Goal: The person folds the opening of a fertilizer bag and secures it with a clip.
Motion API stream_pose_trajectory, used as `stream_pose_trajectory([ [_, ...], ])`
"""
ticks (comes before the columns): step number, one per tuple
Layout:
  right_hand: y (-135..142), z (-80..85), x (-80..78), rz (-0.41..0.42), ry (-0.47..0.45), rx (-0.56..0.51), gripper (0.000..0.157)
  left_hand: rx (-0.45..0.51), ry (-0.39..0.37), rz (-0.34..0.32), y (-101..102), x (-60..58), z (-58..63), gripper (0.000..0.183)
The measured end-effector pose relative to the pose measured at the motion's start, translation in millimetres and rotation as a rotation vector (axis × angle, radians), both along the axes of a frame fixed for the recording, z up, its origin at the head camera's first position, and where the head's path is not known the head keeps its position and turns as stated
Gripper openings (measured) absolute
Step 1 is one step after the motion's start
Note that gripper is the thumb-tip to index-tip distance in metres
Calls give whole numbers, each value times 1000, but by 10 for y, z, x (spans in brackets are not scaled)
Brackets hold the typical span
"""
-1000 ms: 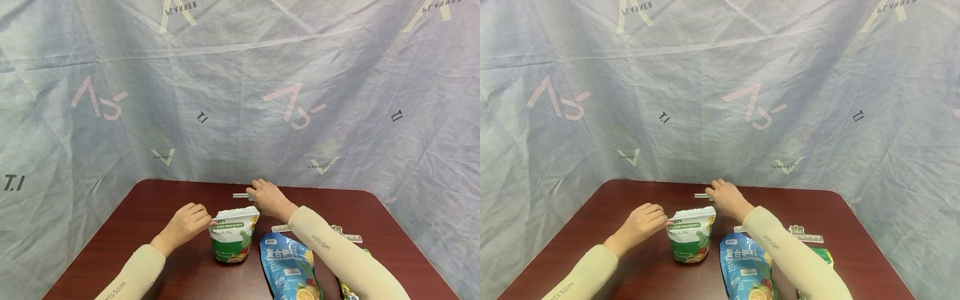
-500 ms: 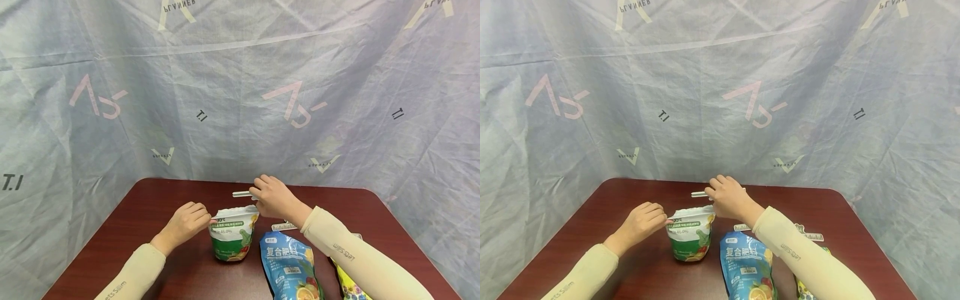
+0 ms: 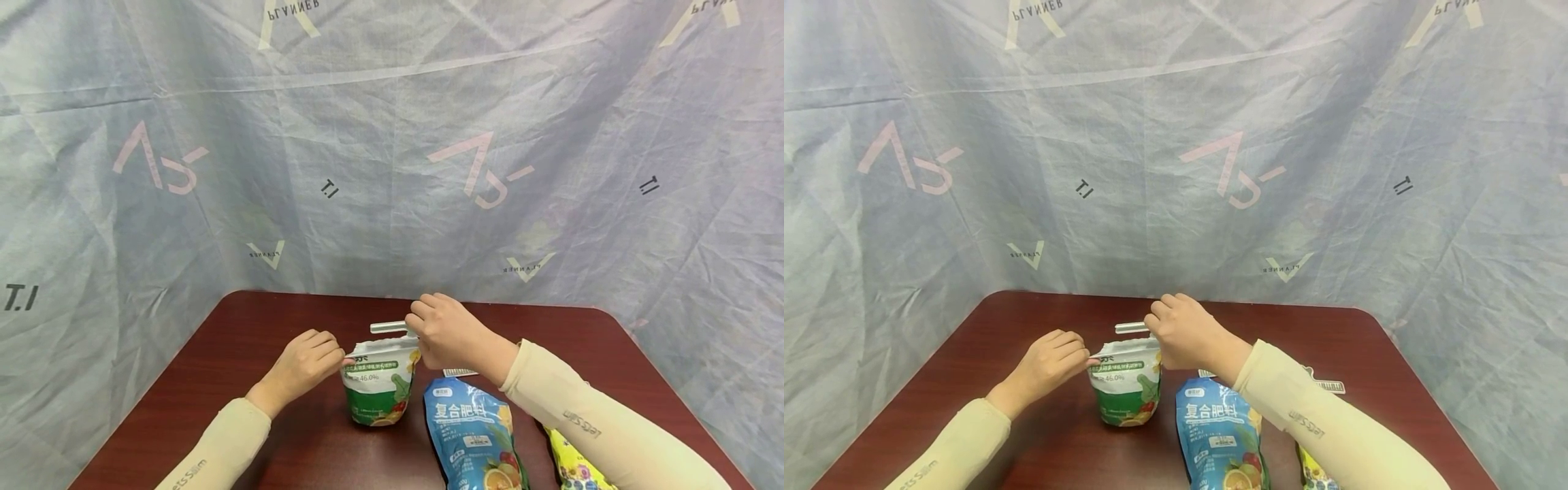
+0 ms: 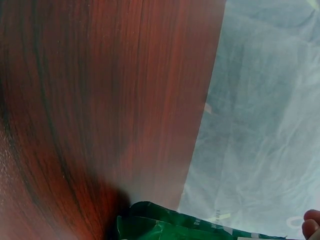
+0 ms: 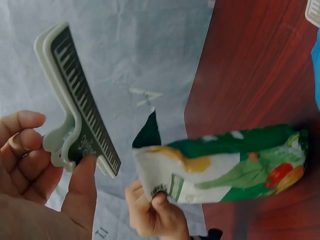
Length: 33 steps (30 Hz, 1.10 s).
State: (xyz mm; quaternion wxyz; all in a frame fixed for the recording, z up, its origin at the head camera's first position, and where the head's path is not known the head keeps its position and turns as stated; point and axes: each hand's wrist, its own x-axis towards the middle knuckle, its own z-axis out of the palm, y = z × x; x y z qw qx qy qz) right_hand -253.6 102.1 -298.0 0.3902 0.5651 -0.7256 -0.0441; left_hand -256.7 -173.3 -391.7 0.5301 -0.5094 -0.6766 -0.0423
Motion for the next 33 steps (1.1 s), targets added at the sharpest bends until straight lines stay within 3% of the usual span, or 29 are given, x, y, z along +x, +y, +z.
stream_pose_trajectory([
  [4, -16, 53, 59, -2, -49, 7, 17, 3, 2, -3, 7, 16, 20, 27],
  [16, -39, 214, 77, 5, -385, 72, 38, 12, 1, -8, 13, 22, 36, 27],
  [27, -72, 287, -35, 53, -575, 98, 42, 7, 1, -5, -6, -17, -16, 26],
  [33, -139, 310, -110, 38, -614, 128, 42, 7, -4, -6, -2, -14, -16, 27],
])
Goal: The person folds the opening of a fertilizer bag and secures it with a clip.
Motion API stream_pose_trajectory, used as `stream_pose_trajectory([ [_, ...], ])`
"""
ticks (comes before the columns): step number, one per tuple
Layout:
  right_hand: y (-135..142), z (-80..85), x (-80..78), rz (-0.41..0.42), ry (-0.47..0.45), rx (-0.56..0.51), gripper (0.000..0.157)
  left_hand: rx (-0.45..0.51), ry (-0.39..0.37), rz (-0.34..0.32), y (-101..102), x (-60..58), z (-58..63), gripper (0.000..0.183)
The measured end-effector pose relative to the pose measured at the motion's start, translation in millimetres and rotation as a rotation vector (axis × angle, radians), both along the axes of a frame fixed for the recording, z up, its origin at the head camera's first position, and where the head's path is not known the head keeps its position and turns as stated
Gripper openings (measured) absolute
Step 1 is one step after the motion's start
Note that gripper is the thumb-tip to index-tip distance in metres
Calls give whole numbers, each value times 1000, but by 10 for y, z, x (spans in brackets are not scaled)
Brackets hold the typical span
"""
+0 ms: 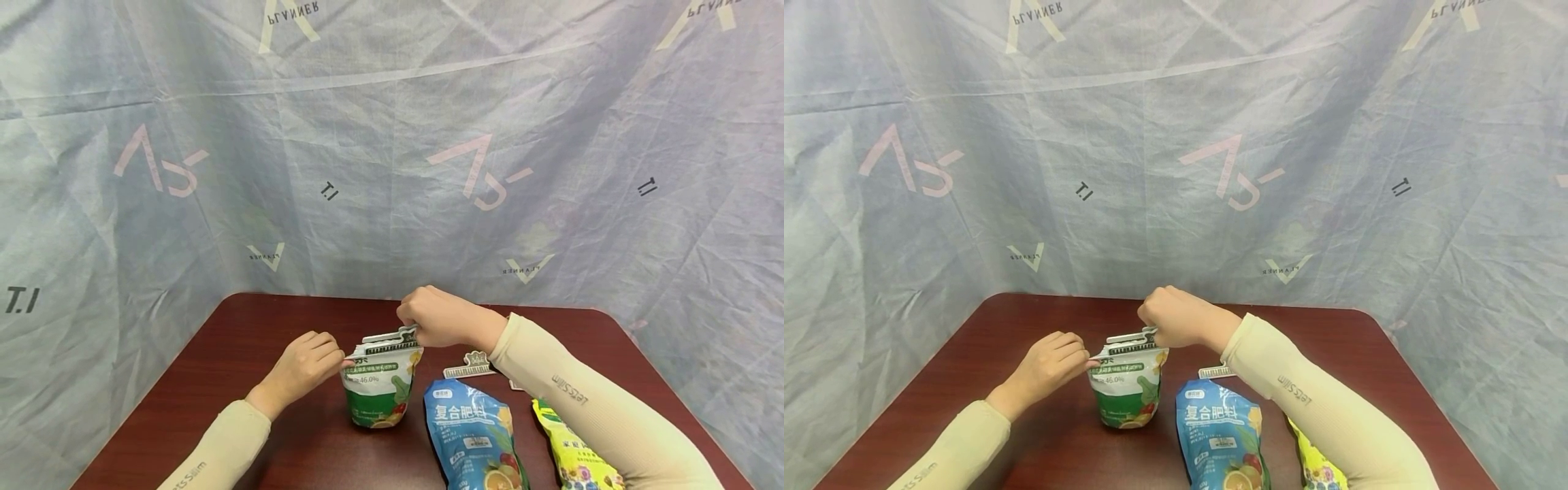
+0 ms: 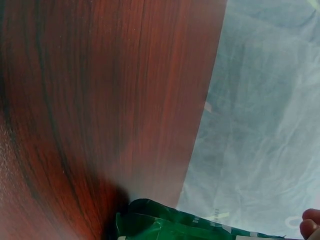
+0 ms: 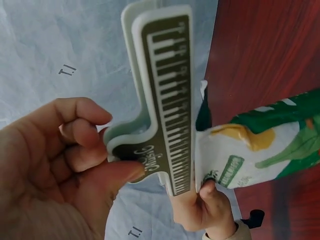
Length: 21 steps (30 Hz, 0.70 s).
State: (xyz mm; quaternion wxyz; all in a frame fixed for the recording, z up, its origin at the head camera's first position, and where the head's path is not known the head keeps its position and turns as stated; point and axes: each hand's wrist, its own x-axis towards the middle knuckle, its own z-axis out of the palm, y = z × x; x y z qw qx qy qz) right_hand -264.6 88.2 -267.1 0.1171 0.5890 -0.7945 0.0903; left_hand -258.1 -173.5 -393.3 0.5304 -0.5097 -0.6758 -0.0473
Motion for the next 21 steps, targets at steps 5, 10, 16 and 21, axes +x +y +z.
stream_pose_trajectory([
  [5, -49, 10, -74, -31, -17, 55, 42, -6, -6, 5, -1, 15, 17, 27],
  [10, -55, 62, -106, -27, -84, 57, 42, -14, -9, 12, 3, 20, 25, 26],
  [16, -69, 80, -106, -9, -94, 76, 41, -14, -12, 16, -3, 16, 19, 27],
  [21, -72, 50, -104, -20, -98, 96, 41, -13, -6, 18, -2, 4, 10, 27],
])
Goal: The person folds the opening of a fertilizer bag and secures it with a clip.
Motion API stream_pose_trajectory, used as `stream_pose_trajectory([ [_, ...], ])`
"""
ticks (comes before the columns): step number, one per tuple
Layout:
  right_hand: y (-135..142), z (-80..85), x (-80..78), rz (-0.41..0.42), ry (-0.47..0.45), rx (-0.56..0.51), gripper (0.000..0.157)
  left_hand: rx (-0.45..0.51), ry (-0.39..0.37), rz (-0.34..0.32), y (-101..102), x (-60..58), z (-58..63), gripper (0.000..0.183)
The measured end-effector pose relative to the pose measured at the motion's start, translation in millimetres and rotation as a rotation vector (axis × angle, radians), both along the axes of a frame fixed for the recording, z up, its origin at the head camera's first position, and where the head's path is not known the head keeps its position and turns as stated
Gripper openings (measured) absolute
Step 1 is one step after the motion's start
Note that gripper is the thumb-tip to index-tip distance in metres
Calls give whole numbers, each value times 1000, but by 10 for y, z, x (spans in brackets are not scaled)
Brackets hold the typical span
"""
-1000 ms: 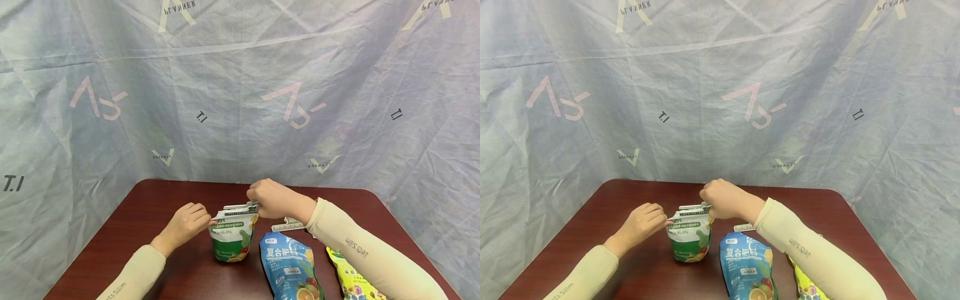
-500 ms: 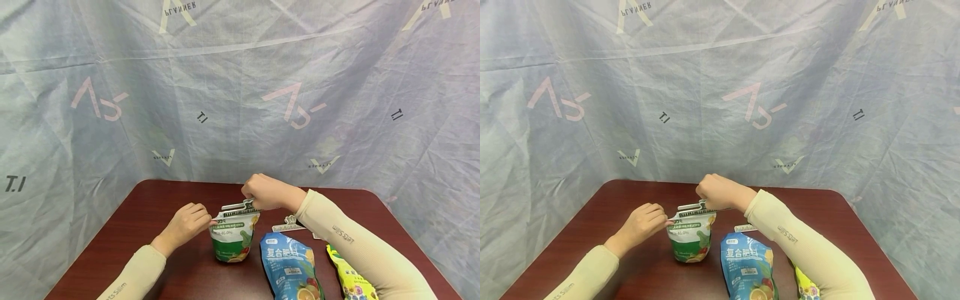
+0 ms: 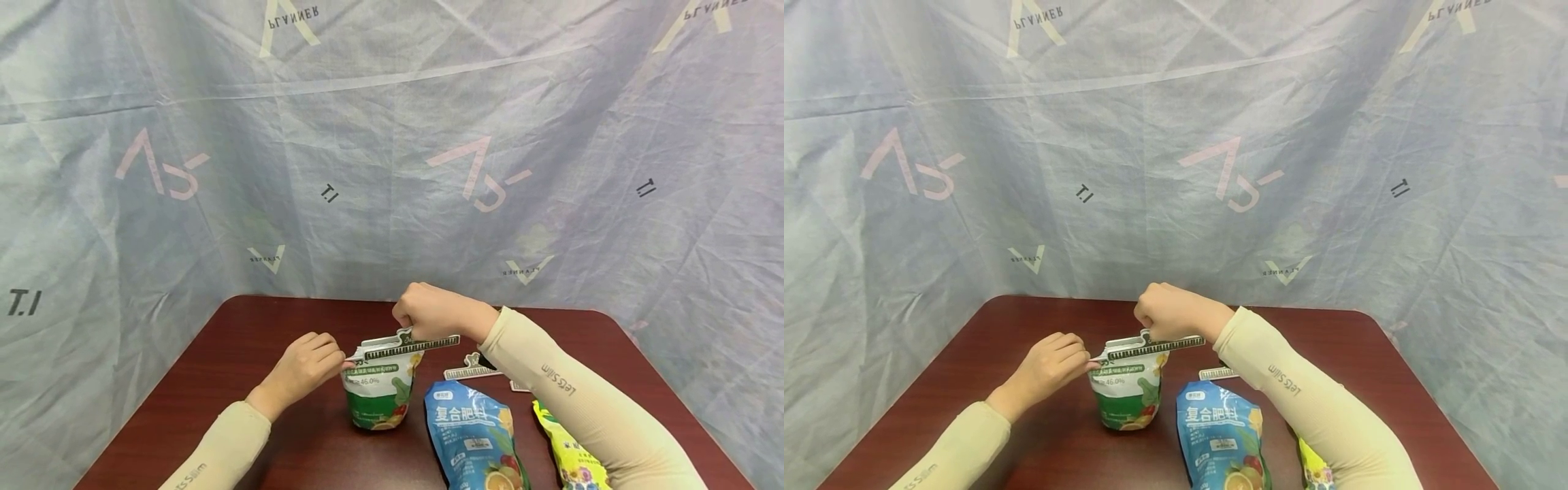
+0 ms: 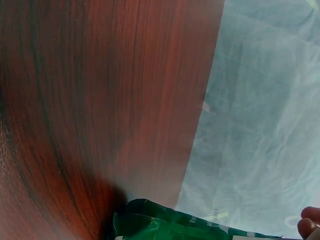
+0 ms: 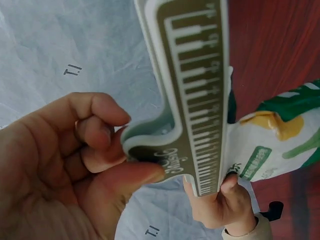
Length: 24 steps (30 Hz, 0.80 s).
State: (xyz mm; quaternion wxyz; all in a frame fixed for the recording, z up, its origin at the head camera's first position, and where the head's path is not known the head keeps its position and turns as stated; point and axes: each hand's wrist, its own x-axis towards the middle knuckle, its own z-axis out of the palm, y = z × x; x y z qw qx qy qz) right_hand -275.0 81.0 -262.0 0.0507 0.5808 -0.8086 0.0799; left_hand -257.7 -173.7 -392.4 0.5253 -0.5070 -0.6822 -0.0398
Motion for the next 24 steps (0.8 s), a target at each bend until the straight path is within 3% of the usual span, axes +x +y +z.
stream_pose_trajectory([
  [14, -16, -138, 9, -28, -72, 56, 42, 1, 0, 6, 1, -3, -4, 27],
  [24, -94, -161, -21, -26, -72, 50, 40, 5, -12, 8, -13, -22, -14, 30],
])
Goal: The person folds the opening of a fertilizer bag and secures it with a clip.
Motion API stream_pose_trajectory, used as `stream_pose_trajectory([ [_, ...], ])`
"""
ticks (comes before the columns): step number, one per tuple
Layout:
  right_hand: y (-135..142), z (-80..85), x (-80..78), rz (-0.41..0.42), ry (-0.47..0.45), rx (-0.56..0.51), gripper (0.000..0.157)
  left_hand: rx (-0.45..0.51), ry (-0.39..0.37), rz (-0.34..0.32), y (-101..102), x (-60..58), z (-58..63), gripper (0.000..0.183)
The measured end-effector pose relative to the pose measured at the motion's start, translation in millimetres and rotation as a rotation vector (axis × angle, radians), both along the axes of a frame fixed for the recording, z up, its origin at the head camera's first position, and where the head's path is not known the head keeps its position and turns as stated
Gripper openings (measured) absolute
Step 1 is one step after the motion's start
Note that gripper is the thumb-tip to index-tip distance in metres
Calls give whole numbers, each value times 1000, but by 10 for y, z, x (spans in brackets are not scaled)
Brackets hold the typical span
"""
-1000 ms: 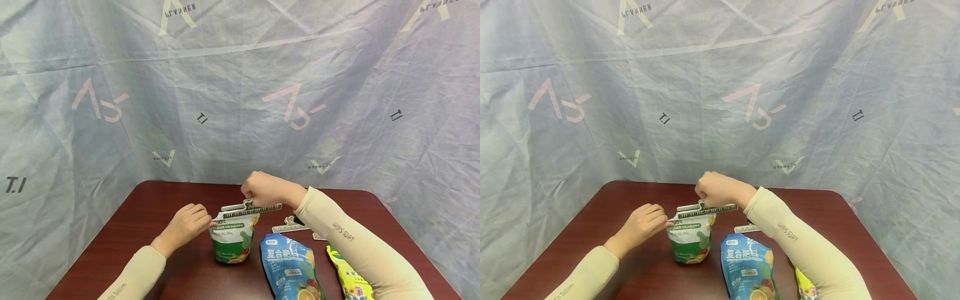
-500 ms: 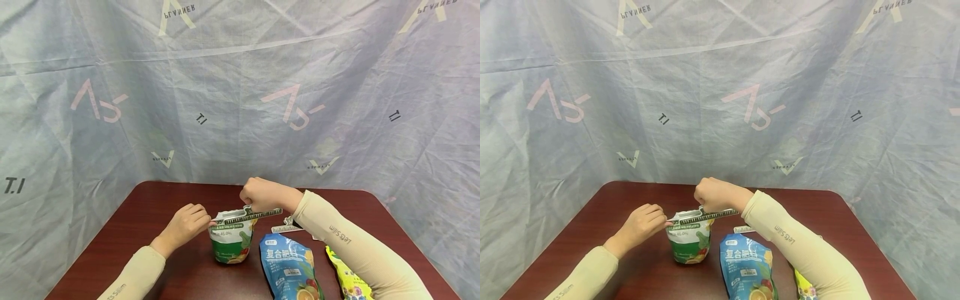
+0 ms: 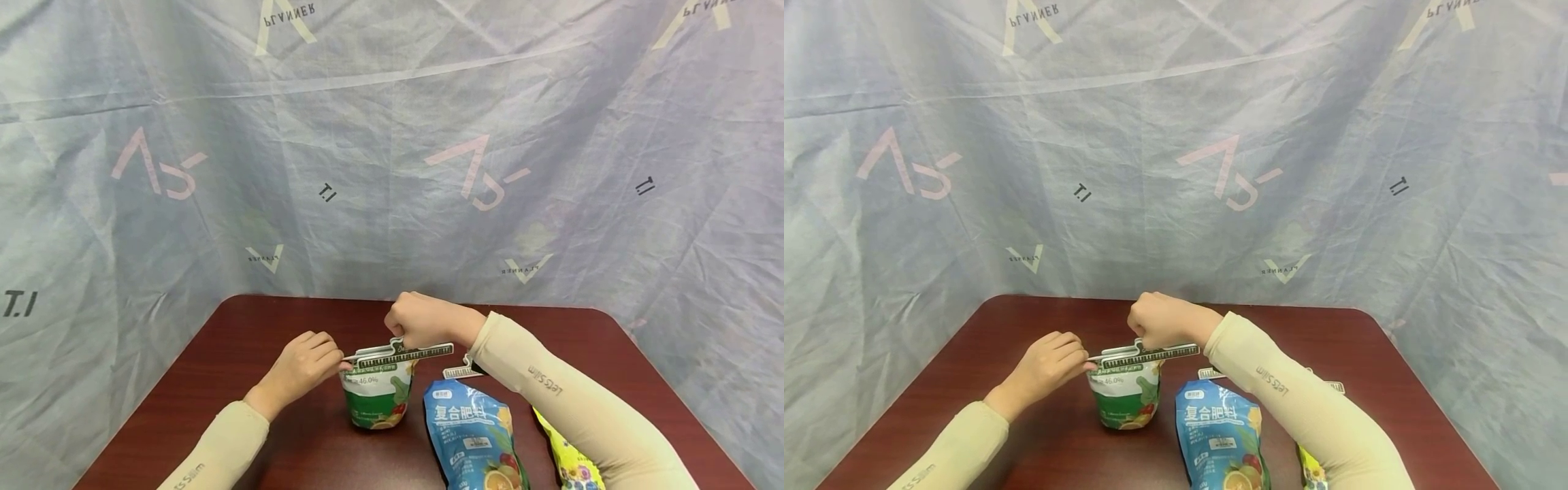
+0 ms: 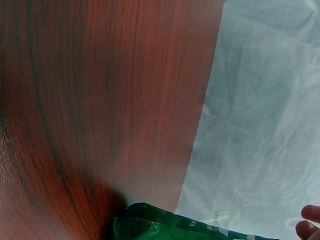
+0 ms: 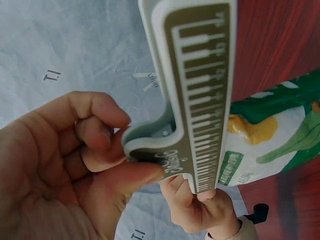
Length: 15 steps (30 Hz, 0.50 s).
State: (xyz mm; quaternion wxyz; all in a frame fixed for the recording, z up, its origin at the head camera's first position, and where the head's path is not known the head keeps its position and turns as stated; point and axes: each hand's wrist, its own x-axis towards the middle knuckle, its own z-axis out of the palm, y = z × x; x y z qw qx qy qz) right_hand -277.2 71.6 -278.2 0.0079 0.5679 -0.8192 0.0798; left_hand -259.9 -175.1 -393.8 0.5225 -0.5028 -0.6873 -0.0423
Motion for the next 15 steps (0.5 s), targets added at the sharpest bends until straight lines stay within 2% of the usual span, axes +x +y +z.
stream_pose_trajectory([
  [15, -105, -21, 9, -14, 0, 3, 40, 24, -42, 17, -14, 10, -2, 31],
])
